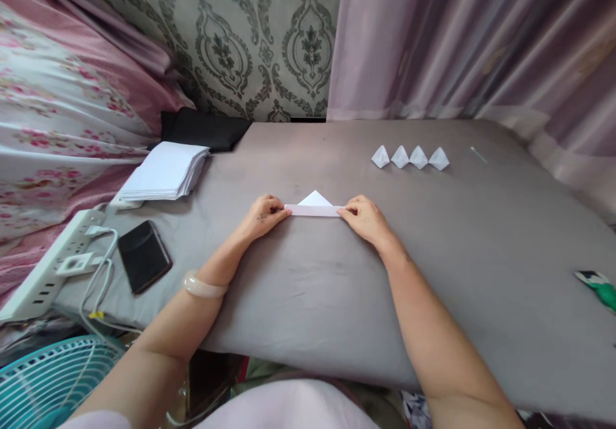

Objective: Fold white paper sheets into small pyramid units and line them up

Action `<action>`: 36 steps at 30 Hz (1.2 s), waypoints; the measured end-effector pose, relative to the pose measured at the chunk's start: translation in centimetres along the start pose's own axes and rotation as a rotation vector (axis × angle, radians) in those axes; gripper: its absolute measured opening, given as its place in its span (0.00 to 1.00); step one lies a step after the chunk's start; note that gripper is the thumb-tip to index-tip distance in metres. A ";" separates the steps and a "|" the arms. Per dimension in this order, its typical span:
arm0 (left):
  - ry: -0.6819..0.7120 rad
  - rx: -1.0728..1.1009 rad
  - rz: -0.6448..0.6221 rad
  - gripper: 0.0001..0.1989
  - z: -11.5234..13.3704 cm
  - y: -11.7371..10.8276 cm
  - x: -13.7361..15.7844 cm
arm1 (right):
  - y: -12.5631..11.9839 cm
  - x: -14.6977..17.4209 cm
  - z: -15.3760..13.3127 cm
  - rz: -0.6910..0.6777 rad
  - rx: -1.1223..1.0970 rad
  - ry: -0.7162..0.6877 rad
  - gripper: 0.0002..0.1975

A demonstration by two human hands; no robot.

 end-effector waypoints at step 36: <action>-0.010 -0.230 0.025 0.07 0.5 1.0 0.2 | 0.3 -0.4 0.0 -0.036 0.121 0.012 0.15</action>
Point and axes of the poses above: each hand's wrist, its own x-axis away from the middle knuckle, its own y-axis out of the palm, z = x × y, the point moved 5 cm from there along -x, towards the middle knuckle, and after that the axes turned 8 degrees about -z, right-handed, at the moved point
